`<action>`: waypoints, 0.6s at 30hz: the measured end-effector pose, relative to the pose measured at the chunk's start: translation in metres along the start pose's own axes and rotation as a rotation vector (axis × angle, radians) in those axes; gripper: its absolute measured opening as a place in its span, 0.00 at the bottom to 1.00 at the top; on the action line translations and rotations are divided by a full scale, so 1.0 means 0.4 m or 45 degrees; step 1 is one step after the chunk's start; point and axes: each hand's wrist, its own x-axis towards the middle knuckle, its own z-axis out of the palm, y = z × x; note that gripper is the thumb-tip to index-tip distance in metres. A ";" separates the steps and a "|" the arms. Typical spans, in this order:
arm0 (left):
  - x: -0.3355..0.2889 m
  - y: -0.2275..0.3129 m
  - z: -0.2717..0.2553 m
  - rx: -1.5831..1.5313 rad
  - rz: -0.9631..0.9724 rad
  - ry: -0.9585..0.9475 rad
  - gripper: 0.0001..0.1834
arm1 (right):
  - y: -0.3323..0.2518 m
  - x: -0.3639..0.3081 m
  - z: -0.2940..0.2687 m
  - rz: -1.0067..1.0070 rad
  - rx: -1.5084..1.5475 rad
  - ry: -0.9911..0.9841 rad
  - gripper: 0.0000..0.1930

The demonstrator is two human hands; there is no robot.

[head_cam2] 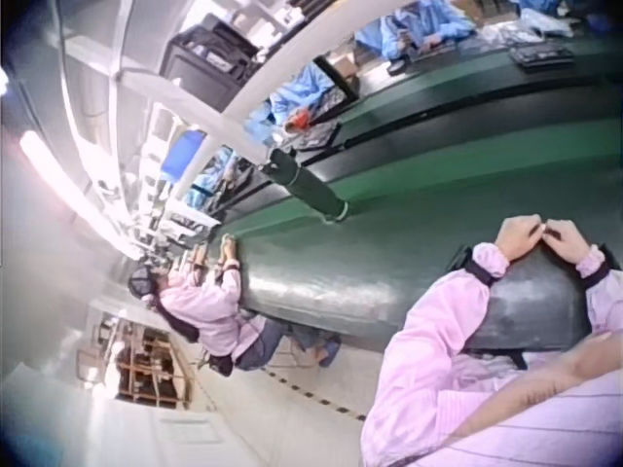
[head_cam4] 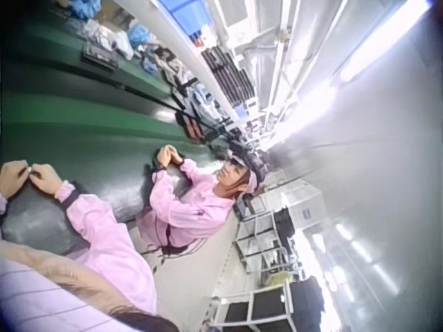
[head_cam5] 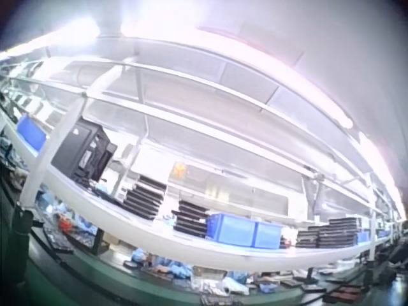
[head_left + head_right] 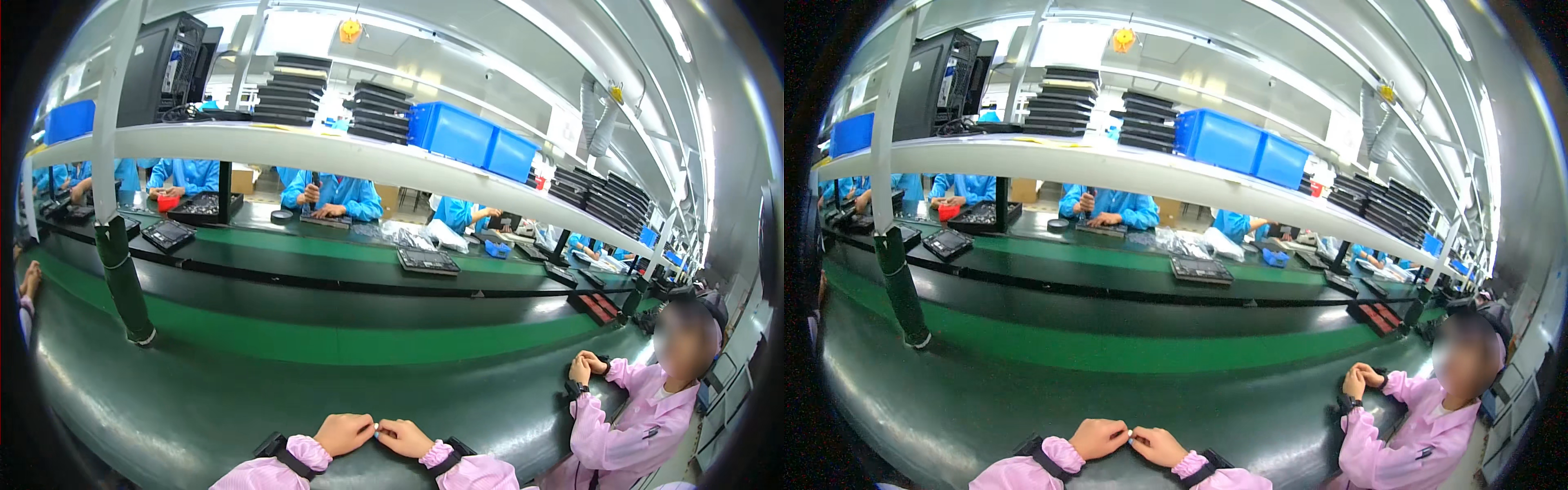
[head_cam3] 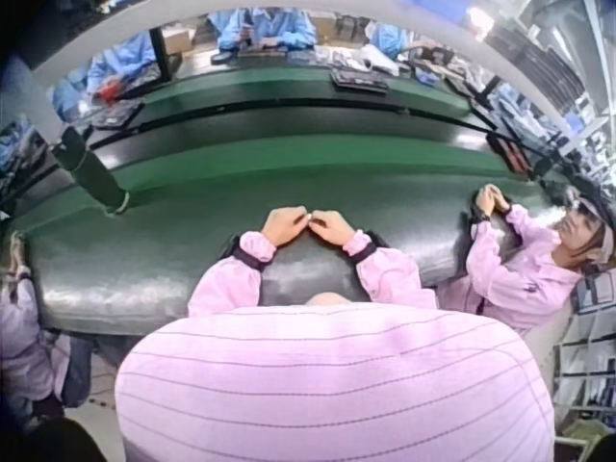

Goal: Testing functionalities on two tablet devices on an assembly line.

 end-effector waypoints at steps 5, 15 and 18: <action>-0.012 -0.006 0.007 0.006 0.021 -0.015 0.08 | -0.014 -0.015 0.014 0.016 0.053 0.131 0.07; -0.006 -0.010 0.010 0.030 -0.153 0.058 0.04 | 0.015 0.014 0.043 -0.157 0.073 0.254 0.08; 0.005 -0.012 -0.004 0.031 -0.202 0.000 0.06 | 0.006 0.019 0.035 -0.136 0.092 0.272 0.07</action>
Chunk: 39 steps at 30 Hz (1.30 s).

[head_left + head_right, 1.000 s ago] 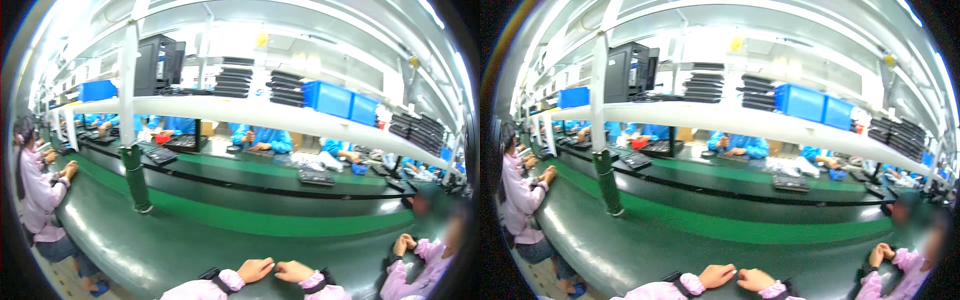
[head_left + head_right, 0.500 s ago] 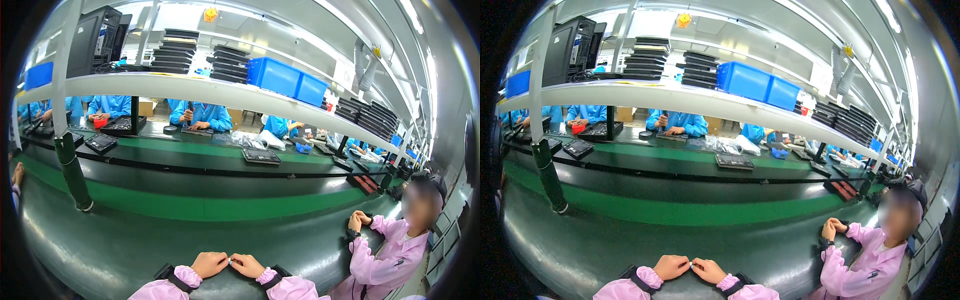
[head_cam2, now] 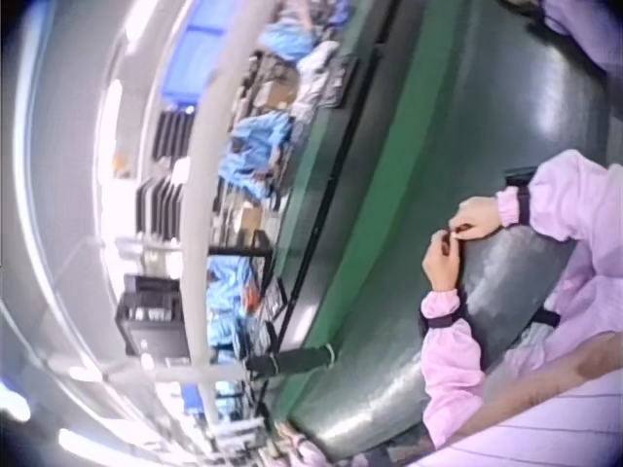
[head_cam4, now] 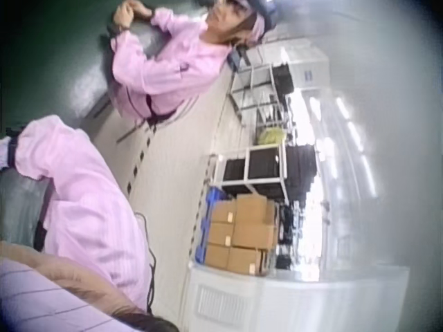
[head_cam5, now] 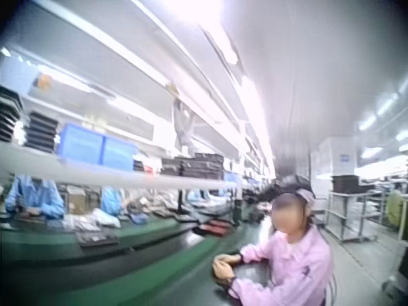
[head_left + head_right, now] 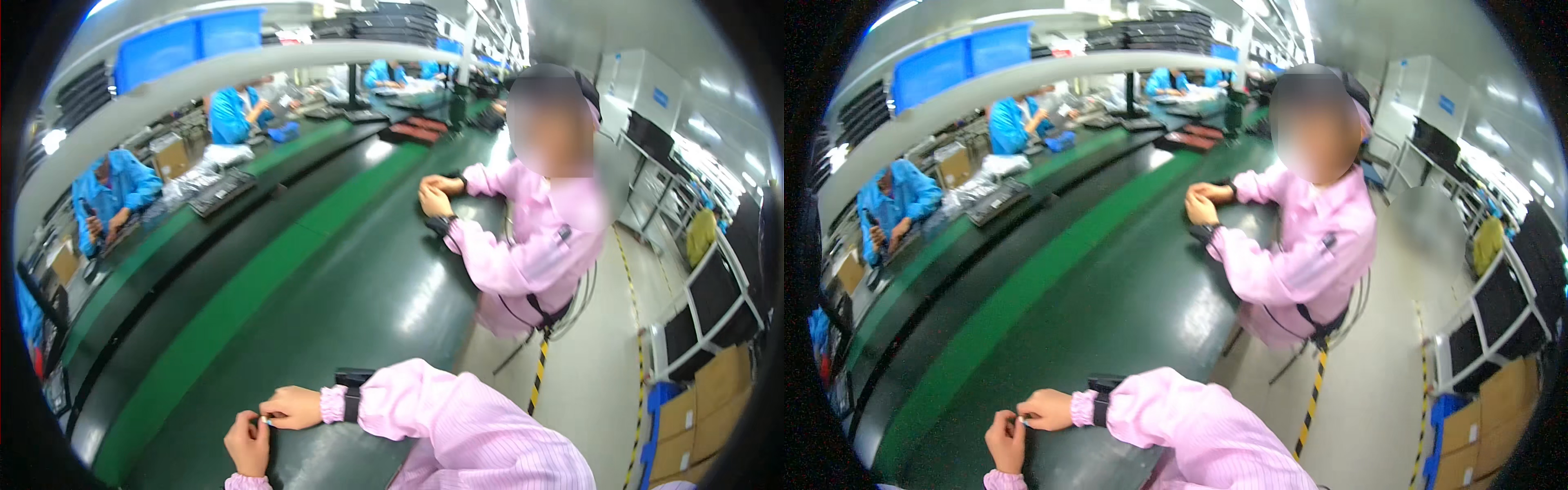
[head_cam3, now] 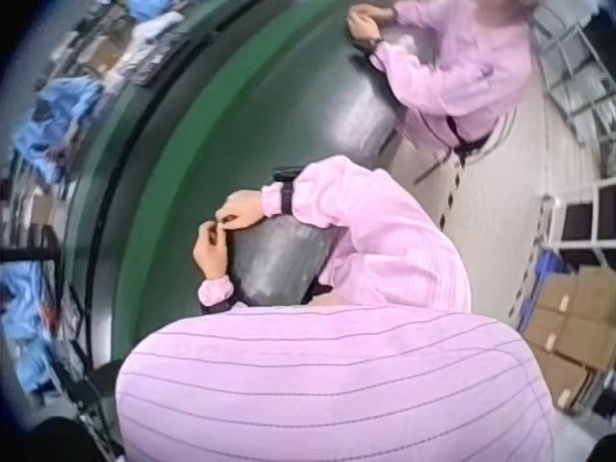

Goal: Testing functionalities on two tablet devices on an assembly line.

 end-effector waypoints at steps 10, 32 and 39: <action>-0.027 -0.010 -0.010 -0.034 -0.049 -0.046 0.05 | -0.025 -0.027 0.025 0.099 0.058 -0.060 0.06; -0.011 0.050 -0.012 0.028 0.086 -0.001 0.07 | -0.035 -0.032 -0.006 0.069 -0.075 -0.005 0.06; -0.016 0.038 -0.007 0.029 0.074 -0.039 0.06 | -0.027 -0.033 -0.005 0.091 -0.077 -0.074 0.05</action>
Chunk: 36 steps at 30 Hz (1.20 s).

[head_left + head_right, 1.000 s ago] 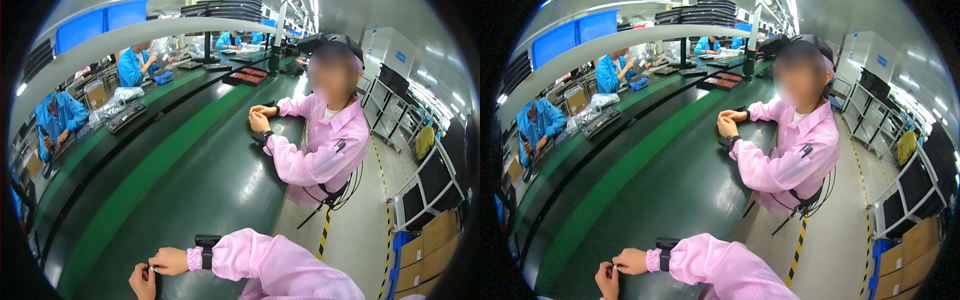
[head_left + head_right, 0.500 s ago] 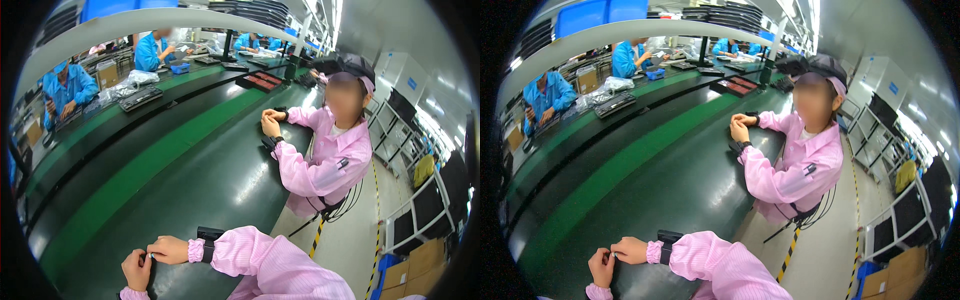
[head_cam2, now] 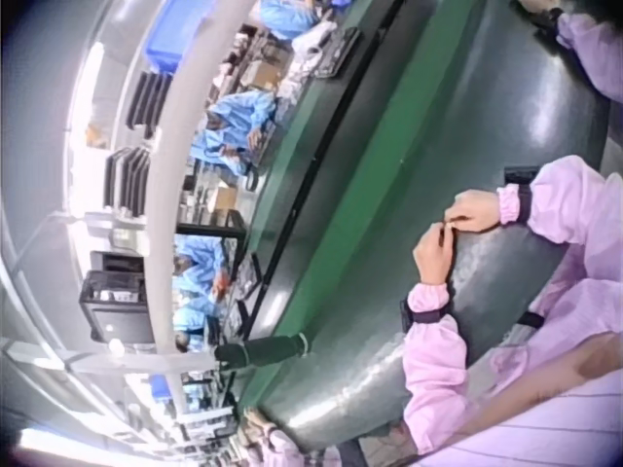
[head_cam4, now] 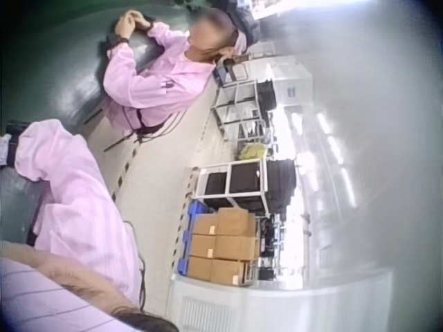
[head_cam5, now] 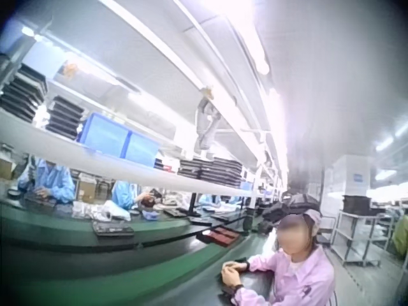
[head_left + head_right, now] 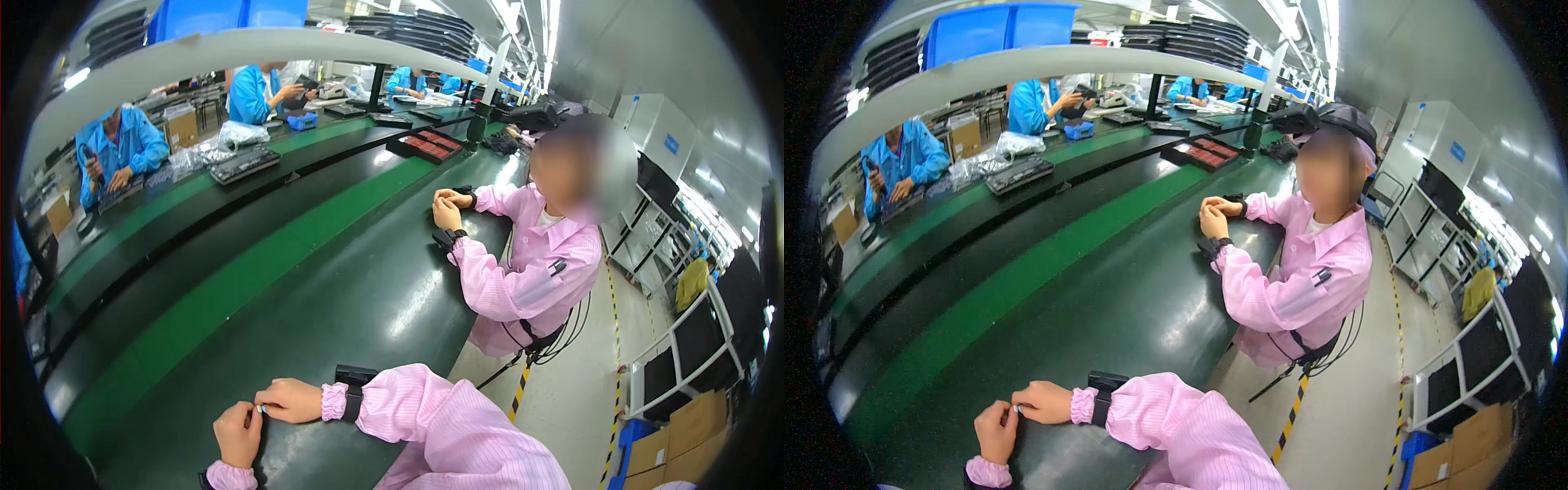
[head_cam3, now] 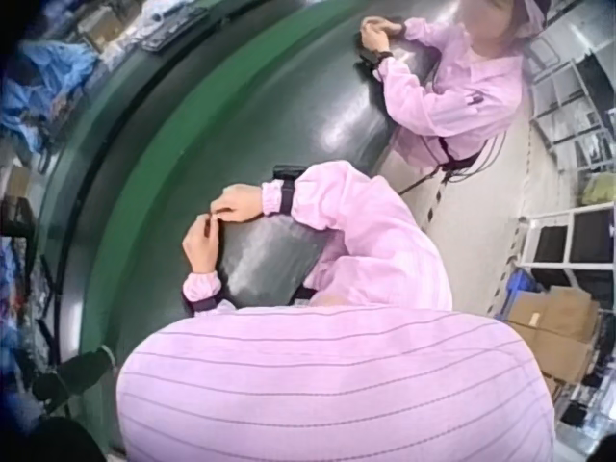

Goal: Testing functionalities on two tablet devices on an assembly line.

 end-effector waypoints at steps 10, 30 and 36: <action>-0.009 -0.005 -0.006 -0.007 -0.041 0.013 0.07 | -0.013 0.005 0.014 -0.047 0.095 0.057 0.05; -0.006 0.010 -0.009 0.003 -0.012 0.002 0.07 | -0.010 -0.003 0.013 -0.024 -0.001 0.035 0.05; 0.001 0.004 -0.003 0.015 -0.011 -0.031 0.06 | 0.012 0.004 -0.026 0.005 0.020 0.061 0.05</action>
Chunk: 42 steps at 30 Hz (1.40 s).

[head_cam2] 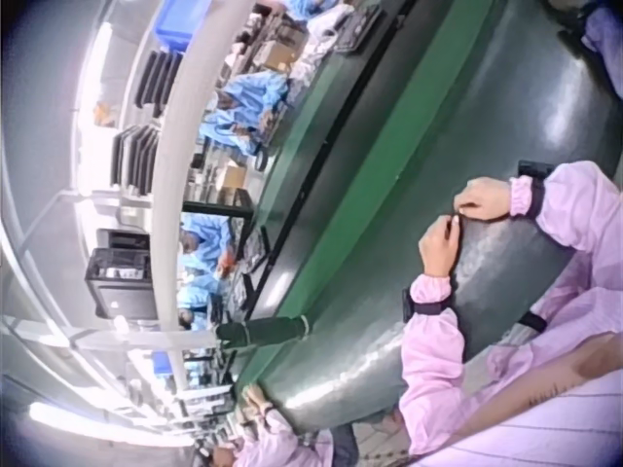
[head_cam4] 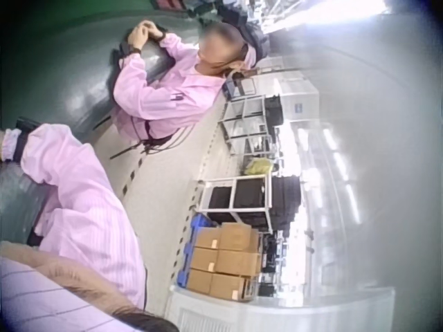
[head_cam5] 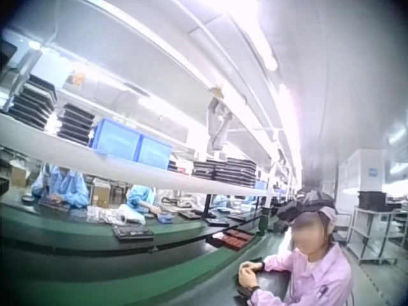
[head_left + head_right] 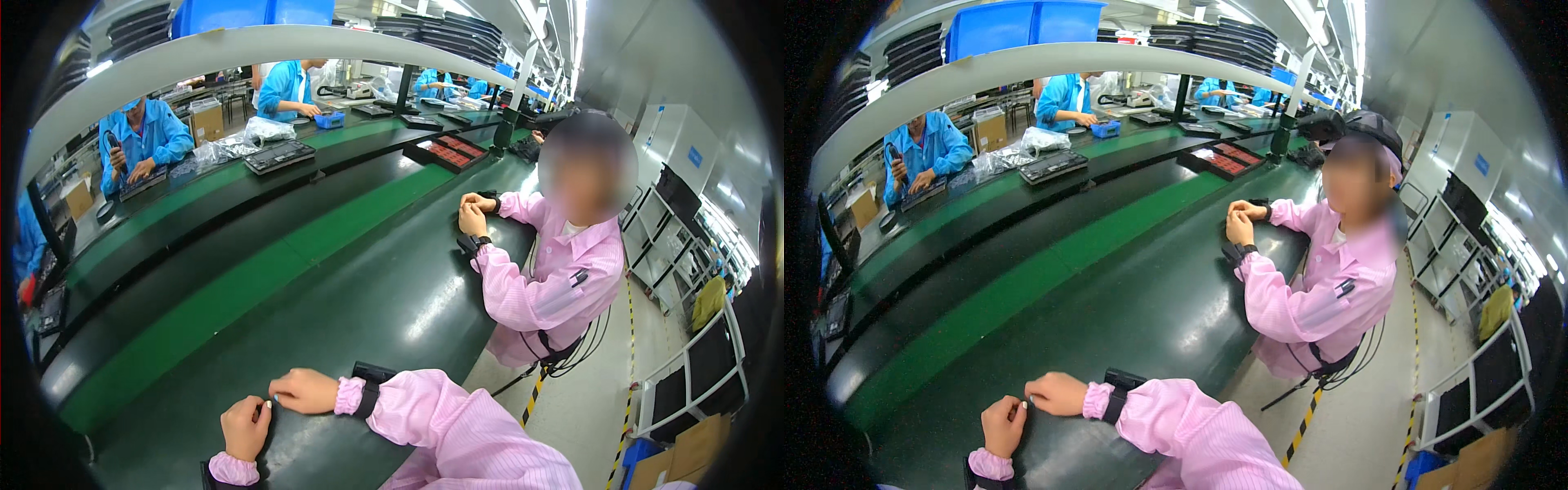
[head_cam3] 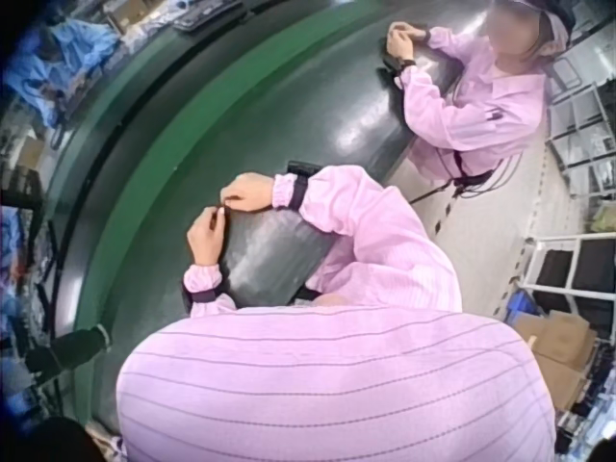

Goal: Testing functionalities on two tablet devices on an assembly line.

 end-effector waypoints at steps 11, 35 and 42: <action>0.019 -0.012 -0.008 0.005 0.057 0.018 0.06 | 0.144 -0.014 -0.752 1.160 -1.622 1.136 0.24; 0.037 -0.020 -0.003 0.024 0.071 -0.101 0.11 | 0.003 0.000 -0.051 -0.008 -0.191 -0.101 0.10; 0.032 -0.028 0.001 0.006 0.071 -0.095 0.11 | 0.007 -0.007 -0.005 -0.162 -0.154 -0.103 0.08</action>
